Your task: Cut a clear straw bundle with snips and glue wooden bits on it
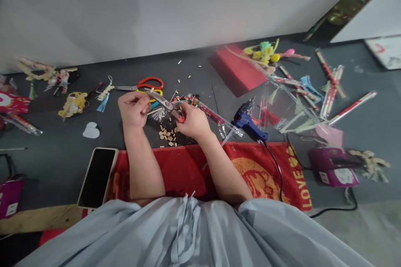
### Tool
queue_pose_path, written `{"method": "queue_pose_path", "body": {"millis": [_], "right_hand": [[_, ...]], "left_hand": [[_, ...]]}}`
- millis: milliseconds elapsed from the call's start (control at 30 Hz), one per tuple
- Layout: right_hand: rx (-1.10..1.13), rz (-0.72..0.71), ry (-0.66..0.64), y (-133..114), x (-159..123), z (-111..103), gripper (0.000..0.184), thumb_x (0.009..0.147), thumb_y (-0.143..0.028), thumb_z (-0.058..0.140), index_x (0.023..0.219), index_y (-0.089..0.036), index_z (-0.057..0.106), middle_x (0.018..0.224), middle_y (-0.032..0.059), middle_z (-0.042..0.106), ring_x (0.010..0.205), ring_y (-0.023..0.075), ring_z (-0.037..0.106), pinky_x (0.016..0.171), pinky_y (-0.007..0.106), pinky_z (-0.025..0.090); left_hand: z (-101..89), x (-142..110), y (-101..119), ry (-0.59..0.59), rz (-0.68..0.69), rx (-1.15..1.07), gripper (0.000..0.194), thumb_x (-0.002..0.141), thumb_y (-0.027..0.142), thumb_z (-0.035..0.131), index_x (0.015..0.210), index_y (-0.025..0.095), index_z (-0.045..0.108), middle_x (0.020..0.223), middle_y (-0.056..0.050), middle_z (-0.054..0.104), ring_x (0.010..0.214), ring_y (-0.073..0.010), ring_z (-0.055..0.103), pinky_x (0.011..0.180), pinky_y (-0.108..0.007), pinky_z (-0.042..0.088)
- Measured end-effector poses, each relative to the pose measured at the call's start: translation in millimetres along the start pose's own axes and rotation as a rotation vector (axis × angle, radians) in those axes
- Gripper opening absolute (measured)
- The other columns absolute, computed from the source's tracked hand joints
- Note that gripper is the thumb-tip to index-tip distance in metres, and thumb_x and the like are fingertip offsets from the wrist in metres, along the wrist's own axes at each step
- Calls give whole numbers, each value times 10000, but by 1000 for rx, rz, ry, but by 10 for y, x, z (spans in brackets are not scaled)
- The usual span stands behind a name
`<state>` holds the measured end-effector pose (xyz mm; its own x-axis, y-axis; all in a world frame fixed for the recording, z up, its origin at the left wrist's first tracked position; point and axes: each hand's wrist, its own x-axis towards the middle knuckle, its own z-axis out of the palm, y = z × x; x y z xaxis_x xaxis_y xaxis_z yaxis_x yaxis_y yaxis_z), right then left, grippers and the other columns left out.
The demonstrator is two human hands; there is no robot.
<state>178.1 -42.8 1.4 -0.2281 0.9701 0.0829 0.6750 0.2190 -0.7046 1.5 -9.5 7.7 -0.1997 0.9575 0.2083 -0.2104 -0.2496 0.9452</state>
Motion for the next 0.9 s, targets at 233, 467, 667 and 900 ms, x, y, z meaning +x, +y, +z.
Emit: {"method": "queue_pose_path", "body": {"millis": [233,467,667,900], "right_hand": [[-90,-5,-27,44,2,13,130,718,-289,478,815,-207,451,730,65,582,677,223,520,613,323,361],[-96,-164,-11,200,13,-34,336,761,-272,481,1070,-149,439,994,172,593,940,314,533,806,469,447],[-136,-216,-5,250,-7,-151,378,758,-279,502,1105,-139,447,1016,164,582,956,315,522,852,480,444],[-148,-221,-16,278,-6,-229,363,763,-292,501,1081,-121,472,981,160,590,922,302,529,843,458,449]], "left_hand": [[-15,10,-41,-11,20,96,245,605,396,792,584,175,687,393,61,439,358,-16,357,376,-170,242],[13,-23,-1,-46,-37,196,257,667,430,742,668,175,718,409,43,472,377,-35,390,384,-179,258],[13,-47,45,-159,-106,188,316,698,438,719,567,163,635,407,39,449,371,-31,350,370,-189,192],[30,-39,49,-238,-129,198,417,729,463,684,497,150,535,410,33,437,358,-24,308,364,-198,151]]}}
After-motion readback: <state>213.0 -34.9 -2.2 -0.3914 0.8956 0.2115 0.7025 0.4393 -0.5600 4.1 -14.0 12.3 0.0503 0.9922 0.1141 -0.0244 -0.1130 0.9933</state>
